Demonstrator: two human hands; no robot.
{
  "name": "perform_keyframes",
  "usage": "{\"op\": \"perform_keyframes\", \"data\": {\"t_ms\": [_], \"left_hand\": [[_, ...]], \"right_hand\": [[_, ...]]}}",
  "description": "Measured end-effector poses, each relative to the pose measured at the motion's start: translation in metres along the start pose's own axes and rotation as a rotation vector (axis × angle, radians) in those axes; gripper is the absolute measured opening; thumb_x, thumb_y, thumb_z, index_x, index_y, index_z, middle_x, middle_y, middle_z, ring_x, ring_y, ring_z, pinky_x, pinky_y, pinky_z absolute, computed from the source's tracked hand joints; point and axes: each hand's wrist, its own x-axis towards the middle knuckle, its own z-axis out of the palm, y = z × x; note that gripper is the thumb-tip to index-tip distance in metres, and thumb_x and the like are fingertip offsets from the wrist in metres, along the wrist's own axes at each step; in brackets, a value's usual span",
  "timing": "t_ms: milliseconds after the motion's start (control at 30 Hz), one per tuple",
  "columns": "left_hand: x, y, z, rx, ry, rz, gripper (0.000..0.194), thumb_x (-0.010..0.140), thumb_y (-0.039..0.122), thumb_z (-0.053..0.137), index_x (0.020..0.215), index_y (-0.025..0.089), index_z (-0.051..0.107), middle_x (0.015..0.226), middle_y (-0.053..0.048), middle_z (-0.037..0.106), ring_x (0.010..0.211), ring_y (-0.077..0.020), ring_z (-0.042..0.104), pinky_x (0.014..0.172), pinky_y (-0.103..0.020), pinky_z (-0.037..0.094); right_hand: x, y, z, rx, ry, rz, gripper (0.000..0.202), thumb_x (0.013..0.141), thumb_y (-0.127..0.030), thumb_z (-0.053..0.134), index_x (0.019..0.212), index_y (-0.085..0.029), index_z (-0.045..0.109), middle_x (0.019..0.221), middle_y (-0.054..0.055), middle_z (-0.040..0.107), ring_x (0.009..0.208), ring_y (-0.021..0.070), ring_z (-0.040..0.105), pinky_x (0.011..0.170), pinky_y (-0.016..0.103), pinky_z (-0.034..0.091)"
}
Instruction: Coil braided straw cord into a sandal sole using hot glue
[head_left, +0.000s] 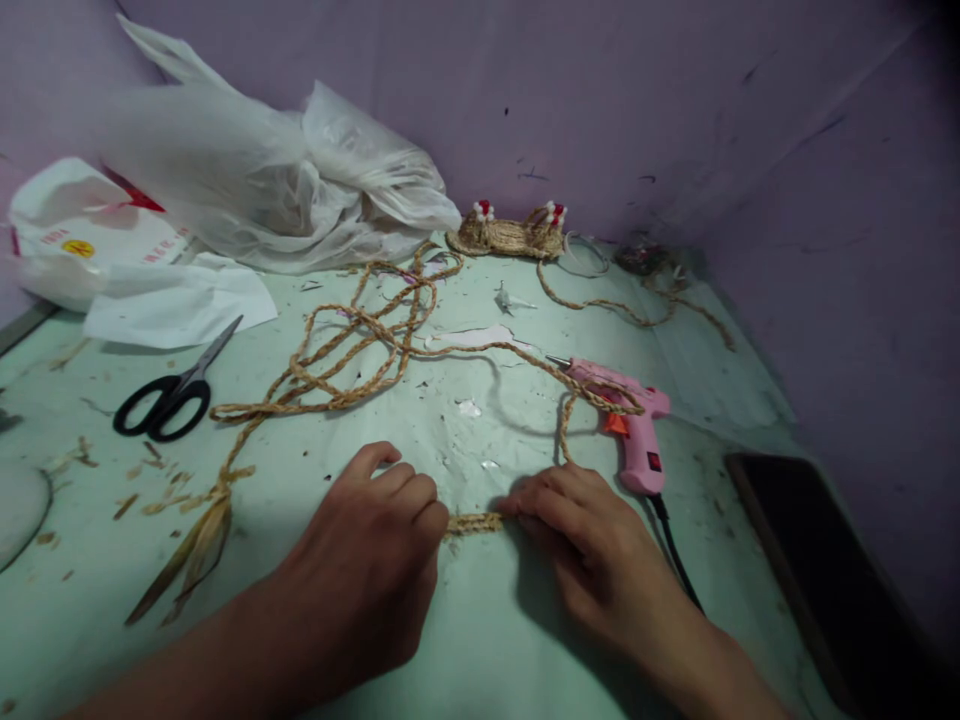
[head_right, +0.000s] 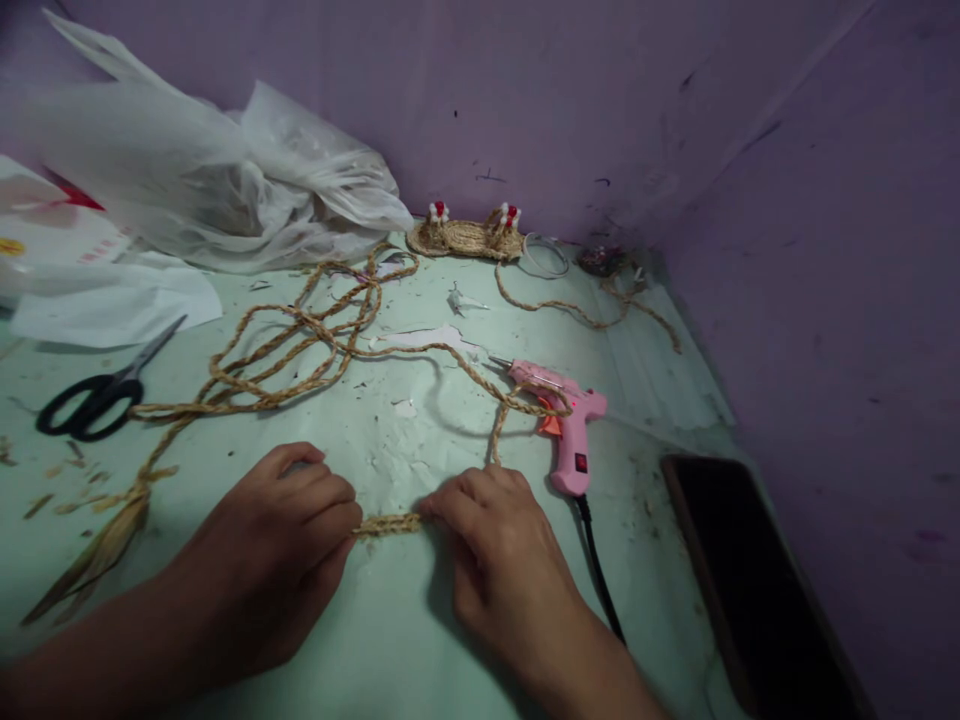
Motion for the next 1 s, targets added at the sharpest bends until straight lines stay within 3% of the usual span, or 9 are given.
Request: {"op": "perform_keyframes", "data": {"t_ms": [100,267,400,533,733,1000], "left_hand": [[0.001,-0.001,0.000,0.002,-0.007,-0.002,0.012,0.072,0.011,0.048,0.064,0.018,0.053,0.066,-0.001,0.051,0.063,-0.0157,0.042,0.086,-0.046,0.035],[0.000,0.000,0.000,-0.007,-0.008,-0.008,0.012,0.072,0.011,0.048,0.064,0.018,0.053,0.065,-0.001,0.050,0.062,-0.0156,0.042,0.085,-0.046,0.035],[0.000,0.001,0.000,-0.009,0.002,-0.018,0.013,0.073,0.011,0.048,0.064,0.019,0.053,0.065,-0.001,0.051,0.062,-0.0158,0.043,0.086,-0.046,0.035],[0.000,0.001,0.000,-0.010,-0.006,-0.024,0.013,0.073,0.011,0.048,0.064,0.019,0.054,0.066,-0.001,0.052,0.064,-0.0162,0.044,0.088,-0.046,0.034],[0.000,0.002,0.000,-0.005,-0.018,-0.030,0.011,0.072,0.012,0.049,0.065,0.019,0.054,0.066,-0.001,0.052,0.063,-0.0162,0.044,0.089,-0.046,0.033],[-0.001,0.002,0.000,-0.001,-0.026,-0.031,0.012,0.073,0.012,0.048,0.066,0.019,0.054,0.067,0.000,0.051,0.064,-0.0163,0.043,0.090,-0.047,0.032]], "right_hand": [[0.000,0.000,0.000,0.010,-0.013,0.041,0.024,0.085,-0.007,0.044,0.095,-0.021,0.061,0.081,0.004,0.063,0.078,0.0192,0.055,0.070,0.036,0.043],[-0.002,0.003,0.005,0.081,0.083,0.109,0.024,0.086,-0.011,0.046,0.107,-0.021,0.053,0.088,0.004,0.062,0.079,0.0177,0.057,0.071,0.034,0.045],[-0.001,0.004,0.005,0.083,0.100,0.075,0.022,0.084,-0.005,0.045,0.098,-0.021,0.051,0.084,0.003,0.059,0.077,0.0162,0.054,0.068,0.031,0.044],[0.001,0.005,0.001,0.007,0.046,-0.020,0.022,0.080,0.000,0.044,0.089,-0.020,0.051,0.078,0.001,0.057,0.074,0.0167,0.051,0.068,0.033,0.040],[0.002,-0.002,-0.002,-0.043,-0.058,-0.076,0.040,0.072,0.004,0.046,0.104,-0.018,0.058,0.086,0.005,0.059,0.084,0.0194,0.052,0.088,0.045,0.034],[0.004,-0.007,-0.004,-0.021,-0.042,-0.023,0.018,0.082,-0.010,0.054,0.094,-0.020,0.063,0.079,0.001,0.059,0.080,0.0164,0.053,0.093,0.044,0.029]]}}
